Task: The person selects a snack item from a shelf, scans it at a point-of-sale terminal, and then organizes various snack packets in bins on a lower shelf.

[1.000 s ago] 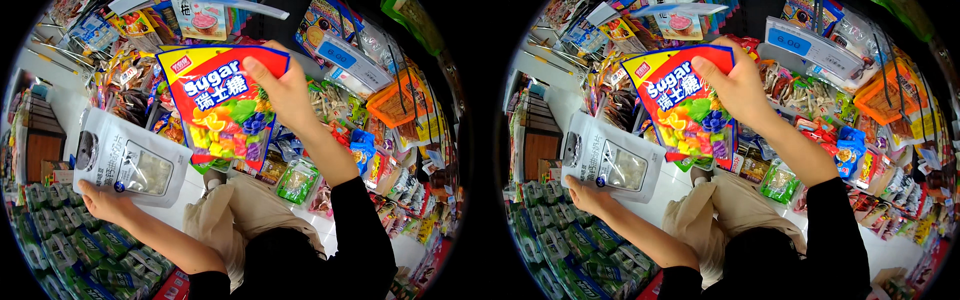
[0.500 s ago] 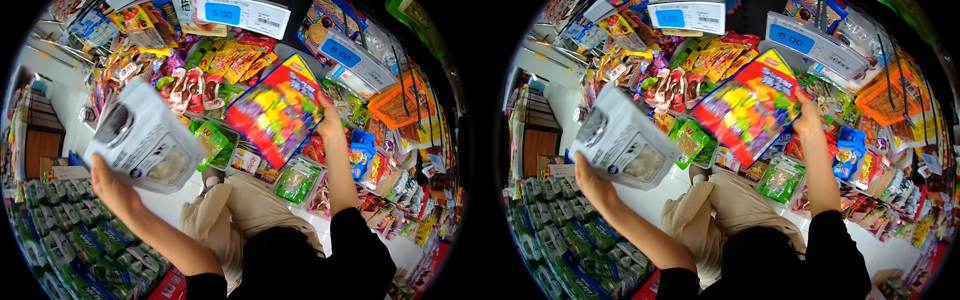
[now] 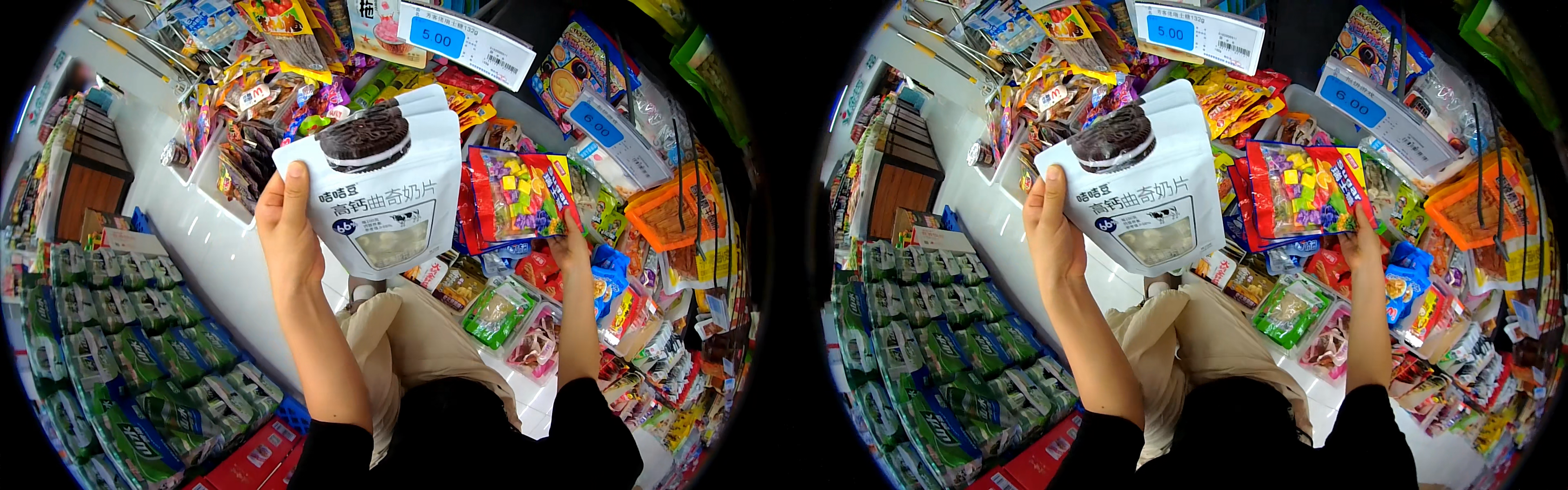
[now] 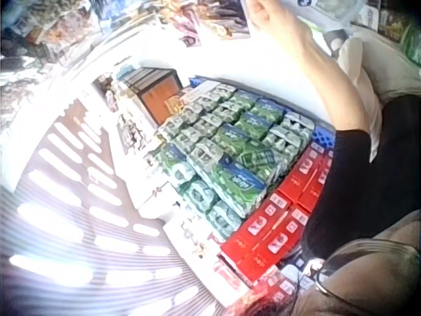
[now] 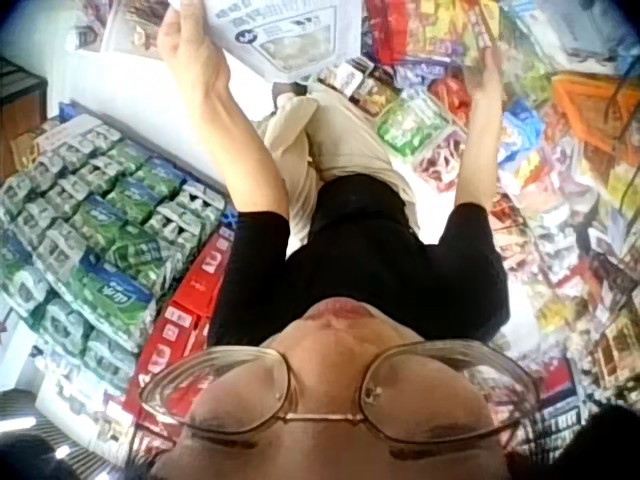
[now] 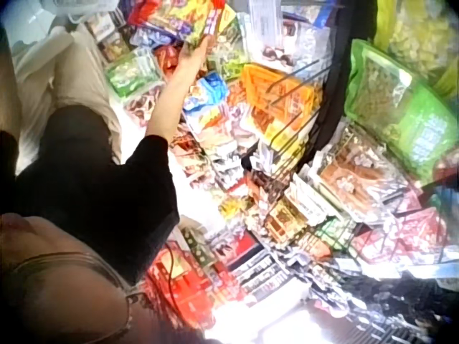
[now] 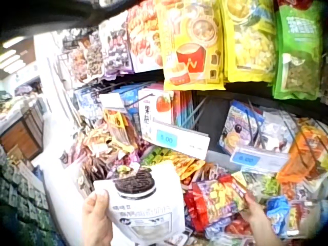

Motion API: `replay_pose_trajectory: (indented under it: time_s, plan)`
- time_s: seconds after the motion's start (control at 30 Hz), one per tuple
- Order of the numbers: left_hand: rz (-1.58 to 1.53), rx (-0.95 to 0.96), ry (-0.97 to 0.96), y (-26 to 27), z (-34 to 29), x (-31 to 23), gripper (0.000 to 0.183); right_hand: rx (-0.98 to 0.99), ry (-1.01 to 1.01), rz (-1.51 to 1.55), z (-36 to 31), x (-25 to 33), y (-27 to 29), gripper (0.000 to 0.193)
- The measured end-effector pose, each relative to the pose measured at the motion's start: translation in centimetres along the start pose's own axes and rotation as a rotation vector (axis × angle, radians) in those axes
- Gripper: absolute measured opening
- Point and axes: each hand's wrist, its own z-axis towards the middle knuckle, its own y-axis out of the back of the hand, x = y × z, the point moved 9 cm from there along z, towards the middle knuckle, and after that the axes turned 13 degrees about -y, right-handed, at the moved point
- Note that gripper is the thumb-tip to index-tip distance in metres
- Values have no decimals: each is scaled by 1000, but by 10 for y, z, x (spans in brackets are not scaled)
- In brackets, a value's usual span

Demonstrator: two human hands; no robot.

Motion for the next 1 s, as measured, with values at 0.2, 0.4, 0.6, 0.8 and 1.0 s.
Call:
replay_pose_trajectory:
  time_s: [0.2,0.4,0.6,0.8,1.0]
  plan:
    - [57,45,-7,-13,-5,-2,29,-56,754,-290,-143,32,-46,38]
    - [41,99,-22,-28,-7,11,32,592,850,-647,-222,-18,-211,38]
    - [30,-64,-7,-24,-6,15,25,584,784,-622,-207,-30,-256,42]
    - [41,-224,50,-9,-7,14,25,646,624,-529,-194,-42,-277,35]
    - [211,-314,-56,1,-7,7,26,653,762,-496,-188,-46,-280,26]
